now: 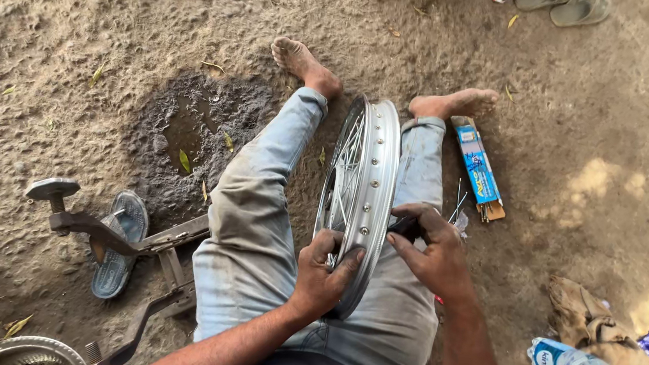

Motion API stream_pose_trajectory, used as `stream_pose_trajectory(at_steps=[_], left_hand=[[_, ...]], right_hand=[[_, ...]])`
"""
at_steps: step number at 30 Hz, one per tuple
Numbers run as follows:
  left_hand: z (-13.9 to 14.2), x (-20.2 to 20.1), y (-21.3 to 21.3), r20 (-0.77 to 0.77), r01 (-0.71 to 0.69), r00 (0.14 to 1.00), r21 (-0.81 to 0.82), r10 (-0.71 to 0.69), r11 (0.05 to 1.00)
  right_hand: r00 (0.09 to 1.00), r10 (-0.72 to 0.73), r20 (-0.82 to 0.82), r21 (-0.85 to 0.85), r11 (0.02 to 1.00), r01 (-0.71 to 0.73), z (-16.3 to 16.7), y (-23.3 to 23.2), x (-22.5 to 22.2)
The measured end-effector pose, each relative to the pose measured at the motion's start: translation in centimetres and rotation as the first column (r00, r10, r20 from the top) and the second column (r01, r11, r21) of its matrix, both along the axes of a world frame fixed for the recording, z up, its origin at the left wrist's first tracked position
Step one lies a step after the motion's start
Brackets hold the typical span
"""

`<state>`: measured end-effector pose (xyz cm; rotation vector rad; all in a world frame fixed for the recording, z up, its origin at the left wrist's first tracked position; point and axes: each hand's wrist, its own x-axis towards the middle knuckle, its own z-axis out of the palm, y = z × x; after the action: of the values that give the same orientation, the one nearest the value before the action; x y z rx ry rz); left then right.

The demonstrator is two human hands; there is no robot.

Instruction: The person carries a bicycle wheel rim and sits on the ground. They use a spoke wrench to tighten the nipples on the wheel spokes, rotating the wheel to access different sections. The person continues adjusting the spokes throughout the clip.

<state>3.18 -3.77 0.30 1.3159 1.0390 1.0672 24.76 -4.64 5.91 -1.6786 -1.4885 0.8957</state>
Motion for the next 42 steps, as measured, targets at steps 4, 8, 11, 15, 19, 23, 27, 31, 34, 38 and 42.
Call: stream_pose_trajectory(at_steps=[4, 8, 11, 15, 19, 23, 27, 31, 34, 38, 42], left_hand=[[0.5, -0.2, 0.4, -0.03, -0.032, 0.999, 0.169, 0.037, 0.985], [0.9, -0.1, 0.6, -0.03, -0.036, 0.999, 0.263, 0.046, 0.964], [0.9, 0.0, 0.6, -0.053, -0.066, 0.995, 0.274, 0.083, 0.96], [0.5, 0.0, 0.3, -0.007, -0.034, 0.999, 0.183, 0.036, 0.982], [-0.1, -0.1, 0.2, -0.006, -0.018, 1.0, 0.186, 0.02, 0.982], [-0.7, -0.4, 0.1, -0.028, 0.001, 1.0, 0.24, 0.006, 0.971], [-1.1, -0.4, -0.6, 0.091, 0.037, 0.995, 0.004, -0.037, 0.999], [-1.7, -0.5, -1.2, 0.204, 0.106, 0.976, -0.137, -0.076, 0.985], [-2.5, -1.1, -1.5, 0.229, 0.175, 0.962, -0.103, -0.148, 0.979], [-3.3, -1.7, -1.3, 0.309, 0.234, 0.93, -0.087, -0.197, 0.968], [-3.4, -1.7, -1.1, 0.188, 0.209, 0.963, -0.066, -0.193, 0.976]], right_hand=[[0.987, 0.158, -0.033, -0.28, 0.946, -0.16, -2.3, -0.2, -0.3], [0.9, 0.223, -0.374, -0.272, 0.902, -0.336, -4.4, -0.9, -1.8], [0.99, 0.116, 0.075, -0.224, 0.97, -0.096, -3.8, -0.7, -0.8], [0.998, 0.018, -0.053, -0.008, 1.0, -0.019, -2.4, 0.2, 1.7], [0.999, -0.005, 0.036, -0.223, 0.975, 0.013, -4.5, -0.1, 1.4], [0.952, 0.211, -0.224, -0.343, 0.897, -0.279, -8.0, -2.0, -1.2], [0.969, 0.171, -0.179, -0.273, 0.937, -0.216, -7.4, -2.4, -1.4], [0.985, 0.161, 0.064, -0.227, 0.963, -0.143, -2.5, -1.1, 0.4], [0.948, 0.262, 0.181, -0.18, 0.956, -0.23, -0.3, -0.1, -0.5], [0.823, 0.282, 0.493, -0.192, 0.958, -0.212, -0.5, 0.8, -2.7], [0.858, 0.321, 0.401, -0.221, 0.943, -0.249, -0.5, 0.5, -1.8]])
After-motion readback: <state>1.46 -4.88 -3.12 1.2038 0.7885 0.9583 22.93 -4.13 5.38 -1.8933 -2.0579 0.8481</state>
